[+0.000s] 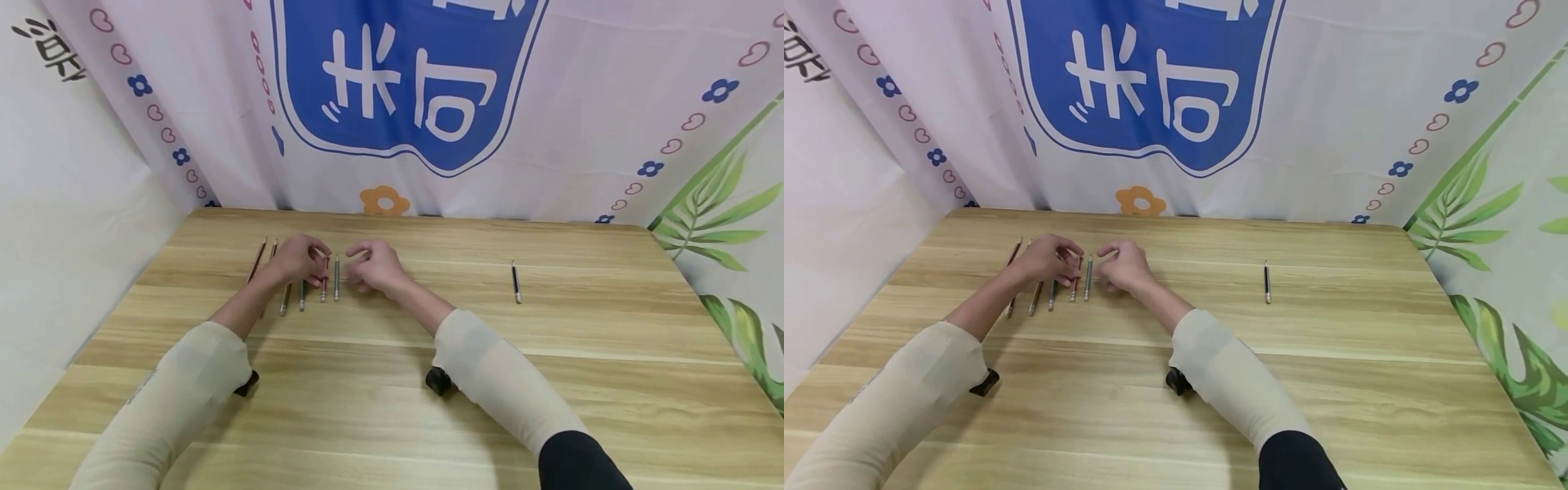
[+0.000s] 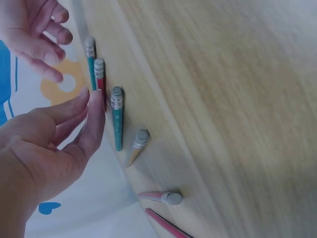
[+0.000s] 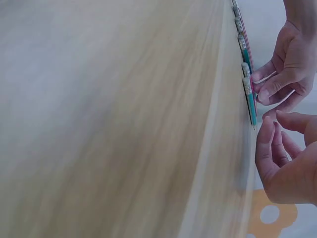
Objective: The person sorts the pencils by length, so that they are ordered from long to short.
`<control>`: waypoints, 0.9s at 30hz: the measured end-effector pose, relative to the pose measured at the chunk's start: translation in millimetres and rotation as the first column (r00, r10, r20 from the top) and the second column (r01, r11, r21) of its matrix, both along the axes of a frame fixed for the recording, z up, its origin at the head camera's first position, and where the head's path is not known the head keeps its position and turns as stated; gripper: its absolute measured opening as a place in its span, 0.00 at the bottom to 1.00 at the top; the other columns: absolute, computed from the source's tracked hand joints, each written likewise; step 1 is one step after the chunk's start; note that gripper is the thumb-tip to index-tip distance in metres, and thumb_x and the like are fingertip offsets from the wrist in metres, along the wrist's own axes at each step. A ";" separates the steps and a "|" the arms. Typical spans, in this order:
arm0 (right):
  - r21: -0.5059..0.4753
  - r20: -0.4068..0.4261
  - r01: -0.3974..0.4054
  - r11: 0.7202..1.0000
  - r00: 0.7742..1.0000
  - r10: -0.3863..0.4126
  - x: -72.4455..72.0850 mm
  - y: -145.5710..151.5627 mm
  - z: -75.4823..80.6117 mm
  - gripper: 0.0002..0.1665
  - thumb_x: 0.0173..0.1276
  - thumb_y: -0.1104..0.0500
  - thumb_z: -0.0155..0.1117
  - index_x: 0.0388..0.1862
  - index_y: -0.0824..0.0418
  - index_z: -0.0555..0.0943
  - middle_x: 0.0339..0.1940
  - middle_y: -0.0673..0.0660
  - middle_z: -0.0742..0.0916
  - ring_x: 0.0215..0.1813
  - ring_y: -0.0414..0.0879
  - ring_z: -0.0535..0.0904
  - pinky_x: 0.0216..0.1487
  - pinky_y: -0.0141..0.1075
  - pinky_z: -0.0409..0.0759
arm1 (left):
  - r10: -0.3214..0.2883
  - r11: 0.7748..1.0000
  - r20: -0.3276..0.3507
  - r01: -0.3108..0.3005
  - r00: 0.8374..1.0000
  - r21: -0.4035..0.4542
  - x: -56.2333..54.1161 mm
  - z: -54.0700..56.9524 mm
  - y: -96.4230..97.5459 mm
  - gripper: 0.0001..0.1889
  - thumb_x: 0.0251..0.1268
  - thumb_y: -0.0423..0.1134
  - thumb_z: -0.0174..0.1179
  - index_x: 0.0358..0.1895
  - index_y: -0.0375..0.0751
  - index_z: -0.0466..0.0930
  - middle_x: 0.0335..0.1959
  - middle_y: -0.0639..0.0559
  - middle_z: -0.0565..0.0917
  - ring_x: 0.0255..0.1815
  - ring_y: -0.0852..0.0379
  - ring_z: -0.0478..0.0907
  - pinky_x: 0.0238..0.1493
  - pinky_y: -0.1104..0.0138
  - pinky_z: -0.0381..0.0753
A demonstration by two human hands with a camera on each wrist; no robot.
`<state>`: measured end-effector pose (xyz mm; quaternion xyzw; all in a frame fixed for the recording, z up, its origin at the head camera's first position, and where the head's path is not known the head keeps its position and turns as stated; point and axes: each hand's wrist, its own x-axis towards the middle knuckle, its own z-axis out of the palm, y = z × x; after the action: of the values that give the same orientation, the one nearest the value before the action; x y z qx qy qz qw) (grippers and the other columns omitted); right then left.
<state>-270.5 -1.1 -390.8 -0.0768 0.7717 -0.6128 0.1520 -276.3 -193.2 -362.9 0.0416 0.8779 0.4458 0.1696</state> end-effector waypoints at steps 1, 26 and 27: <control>0.005 0.000 0.000 1.000 1.000 0.000 0.5 2.1 0.3 0.22 0.66 0.72 0.69 0.60 0.68 0.81 0.42 0.64 0.87 0.36 0.53 0.86 0.30 0.39 0.90 | 0.000 1.000 -0.006 0.000 1.000 -0.001 0.1 0.5 0.2 0.23 0.67 0.16 0.60 0.65 0.16 0.71 0.37 0.36 0.78 0.30 0.53 0.84 0.36 0.63 0.93; 0.016 0.009 0.020 1.000 1.000 -0.020 10.1 64.9 8.8 0.23 0.66 0.73 0.68 0.61 0.72 0.80 0.34 0.59 0.87 0.42 0.59 0.88 0.34 0.38 0.91 | -0.085 0.993 -0.125 0.074 0.988 -0.089 -2.7 -2.5 14.1 0.18 0.67 0.23 0.64 0.59 0.21 0.78 0.36 0.39 0.80 0.27 0.53 0.81 0.31 0.65 0.90; 0.017 0.010 0.023 1.000 1.000 -0.023 10.4 67.9 8.6 0.23 0.66 0.73 0.68 0.60 0.72 0.80 0.34 0.59 0.87 0.41 0.59 0.88 0.34 0.38 0.91 | -0.087 0.993 -0.131 0.075 0.988 -0.094 -3.3 -3.2 14.6 0.18 0.67 0.22 0.64 0.59 0.20 0.78 0.35 0.39 0.81 0.26 0.53 0.81 0.30 0.65 0.90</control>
<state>-260.1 66.8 -382.2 -0.0635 0.7769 -0.6083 0.1497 -279.7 -178.6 -366.1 0.0999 0.9038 0.3954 0.1297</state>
